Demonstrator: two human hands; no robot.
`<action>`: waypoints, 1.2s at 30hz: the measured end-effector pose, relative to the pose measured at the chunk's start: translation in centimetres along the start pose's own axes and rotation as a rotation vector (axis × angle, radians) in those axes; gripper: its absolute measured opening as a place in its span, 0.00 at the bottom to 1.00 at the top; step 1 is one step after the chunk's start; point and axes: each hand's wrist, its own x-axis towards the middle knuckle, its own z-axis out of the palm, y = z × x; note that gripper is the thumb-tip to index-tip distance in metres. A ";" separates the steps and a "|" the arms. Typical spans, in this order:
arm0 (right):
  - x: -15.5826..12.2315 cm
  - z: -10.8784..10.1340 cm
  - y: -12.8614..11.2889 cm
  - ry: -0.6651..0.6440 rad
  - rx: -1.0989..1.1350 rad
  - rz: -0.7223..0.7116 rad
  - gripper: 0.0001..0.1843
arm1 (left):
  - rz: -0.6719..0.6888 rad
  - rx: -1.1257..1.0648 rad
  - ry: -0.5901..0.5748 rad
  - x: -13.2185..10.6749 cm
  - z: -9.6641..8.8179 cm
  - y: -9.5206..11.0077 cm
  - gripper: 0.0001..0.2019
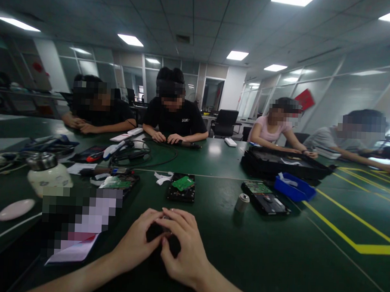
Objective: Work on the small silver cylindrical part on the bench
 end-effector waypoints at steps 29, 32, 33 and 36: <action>-0.2 0.3 0.8 0.202 -0.032 -0.011 0.11 | -0.031 -0.035 -0.021 0.2 -0.2 0.8 0.13; -0.2 0.3 0.9 0.145 -0.098 0.004 0.17 | -0.029 -0.039 -0.017 0.1 -0.2 0.7 0.13; -0.3 0.3 0.9 0.111 -0.111 0.003 0.20 | -0.030 -0.042 -0.018 0.1 -0.1 0.6 0.14; -0.3 0.3 0.9 0.062 -0.122 -0.036 0.24 | -0.030 -0.054 -0.021 0.1 -0.1 0.5 0.17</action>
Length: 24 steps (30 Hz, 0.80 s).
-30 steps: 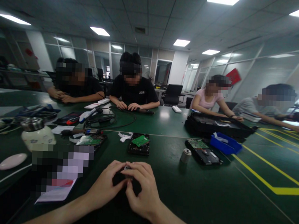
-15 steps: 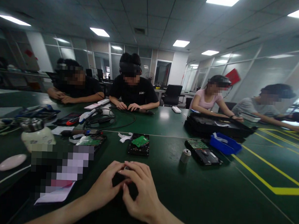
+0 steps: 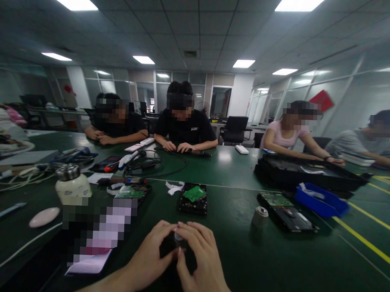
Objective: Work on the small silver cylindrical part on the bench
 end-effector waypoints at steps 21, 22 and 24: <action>0.1 -0.2 -0.4 0.001 -0.009 -0.050 0.20 | -0.029 0.005 -0.004 -0.1 0.1 -0.2 0.18; 0.0 -0.1 -0.3 0.017 -0.005 -0.048 0.19 | -0.027 0.004 -0.008 -0.1 0.1 -0.1 0.18; 0.0 -0.1 -0.2 0.047 0.002 -0.052 0.17 | -0.025 0.004 -0.012 0.0 0.0 0.1 0.17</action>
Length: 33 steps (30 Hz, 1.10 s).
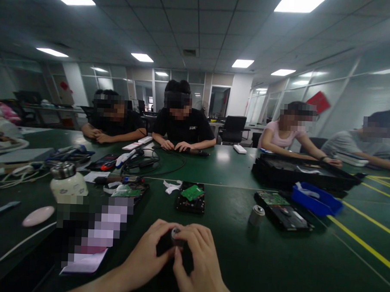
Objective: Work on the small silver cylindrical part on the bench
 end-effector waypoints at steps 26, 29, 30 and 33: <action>0.2 -0.1 -0.2 -0.073 -0.079 -0.008 0.21 | 0.032 0.007 0.021 0.0 0.1 -0.2 0.16; 0.2 -0.1 -0.3 -0.129 -0.096 -0.022 0.21 | 0.027 0.016 0.009 0.0 0.1 -0.4 0.16; 0.2 -0.1 -0.3 -0.129 -0.097 -0.022 0.22 | 0.027 0.017 0.008 0.0 0.1 -0.4 0.16; 0.0 0.0 -0.1 -0.103 -0.086 -0.014 0.26 | 0.035 0.015 0.009 0.0 0.1 -0.3 0.18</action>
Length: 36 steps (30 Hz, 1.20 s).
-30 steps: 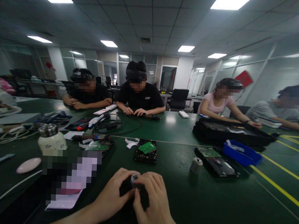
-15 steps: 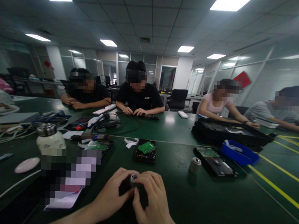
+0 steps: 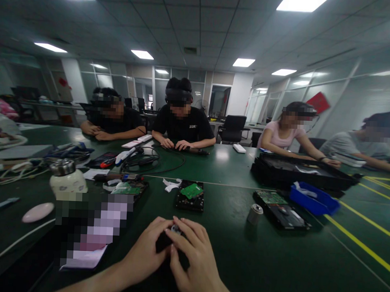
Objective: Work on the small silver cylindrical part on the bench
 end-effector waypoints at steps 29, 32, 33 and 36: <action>-0.8 0.1 4.0 0.100 -0.027 0.369 0.13 | -0.036 0.015 0.017 0.0 -0.1 0.4 0.15; -0.7 -0.3 4.6 0.109 0.008 0.427 0.10 | -0.036 0.012 0.017 0.0 -0.1 0.3 0.15; -0.7 -0.3 4.7 0.111 0.017 0.439 0.10 | -0.038 0.011 0.015 0.0 -0.1 0.3 0.15; -0.6 0.0 4.8 0.114 0.054 0.465 0.11 | -0.051 0.014 0.007 0.0 -0.1 0.4 0.15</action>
